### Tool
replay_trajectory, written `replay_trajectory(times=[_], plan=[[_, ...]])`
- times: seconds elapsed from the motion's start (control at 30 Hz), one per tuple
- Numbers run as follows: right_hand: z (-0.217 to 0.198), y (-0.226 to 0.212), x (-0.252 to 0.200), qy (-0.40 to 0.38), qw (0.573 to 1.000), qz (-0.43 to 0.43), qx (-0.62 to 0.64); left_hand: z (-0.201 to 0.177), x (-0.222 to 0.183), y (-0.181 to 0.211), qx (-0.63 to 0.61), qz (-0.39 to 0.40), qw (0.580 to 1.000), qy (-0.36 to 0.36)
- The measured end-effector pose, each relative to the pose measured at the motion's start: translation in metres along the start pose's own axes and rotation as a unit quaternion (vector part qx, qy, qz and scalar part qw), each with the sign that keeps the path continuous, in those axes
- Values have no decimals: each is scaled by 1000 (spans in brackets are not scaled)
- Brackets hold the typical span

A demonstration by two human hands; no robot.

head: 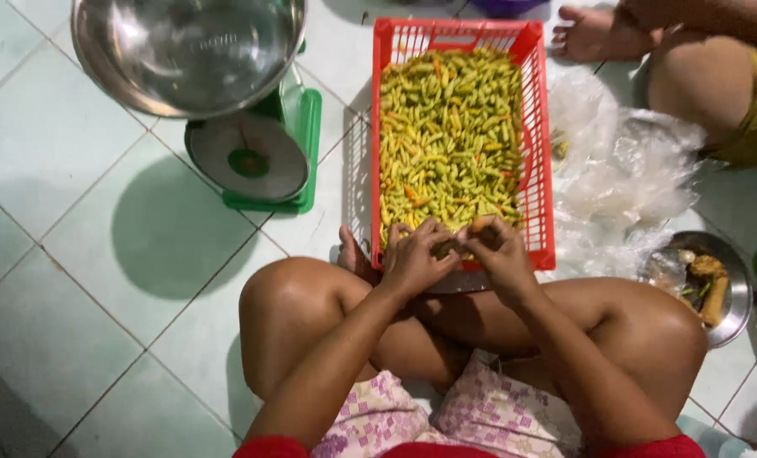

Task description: A person is sitting on the floor manually bagging small green chilies from a red plastic crate into small clear plastic bags.

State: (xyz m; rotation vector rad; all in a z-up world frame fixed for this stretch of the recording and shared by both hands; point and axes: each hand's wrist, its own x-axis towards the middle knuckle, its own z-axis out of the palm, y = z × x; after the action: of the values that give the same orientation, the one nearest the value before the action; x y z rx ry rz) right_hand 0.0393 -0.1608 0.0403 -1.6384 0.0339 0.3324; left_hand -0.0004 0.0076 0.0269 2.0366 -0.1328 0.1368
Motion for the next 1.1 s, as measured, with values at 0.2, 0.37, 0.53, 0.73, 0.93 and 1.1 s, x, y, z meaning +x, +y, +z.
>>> replay_trajectory(times=[0.2, 0.37, 0.53, 0.73, 0.93, 1.1], plan=[[-1, -48, -2, -82, 988, -25, -128, 6, 5, -19, 125, 2, 992, 15], [2, -71, -16, -222, 942, -61, -244, -6, 6, -12, 131, -10, 991, -4], [10, -37, -6, -168, 942, -136, -256, -17, 7, 2, 114, -18, 993, -13], [10, -26, 0, -156, 934, -205, -247, -11, 6, -20, 199, 28, 979, -10], [9, -30, 0, -161, 939, -196, -234, -12, 7, -20, 199, 56, 978, 3], [7, -25, 5, -155, 945, -144, -249, -20, 6, -2, 185, 66, 980, 4]])
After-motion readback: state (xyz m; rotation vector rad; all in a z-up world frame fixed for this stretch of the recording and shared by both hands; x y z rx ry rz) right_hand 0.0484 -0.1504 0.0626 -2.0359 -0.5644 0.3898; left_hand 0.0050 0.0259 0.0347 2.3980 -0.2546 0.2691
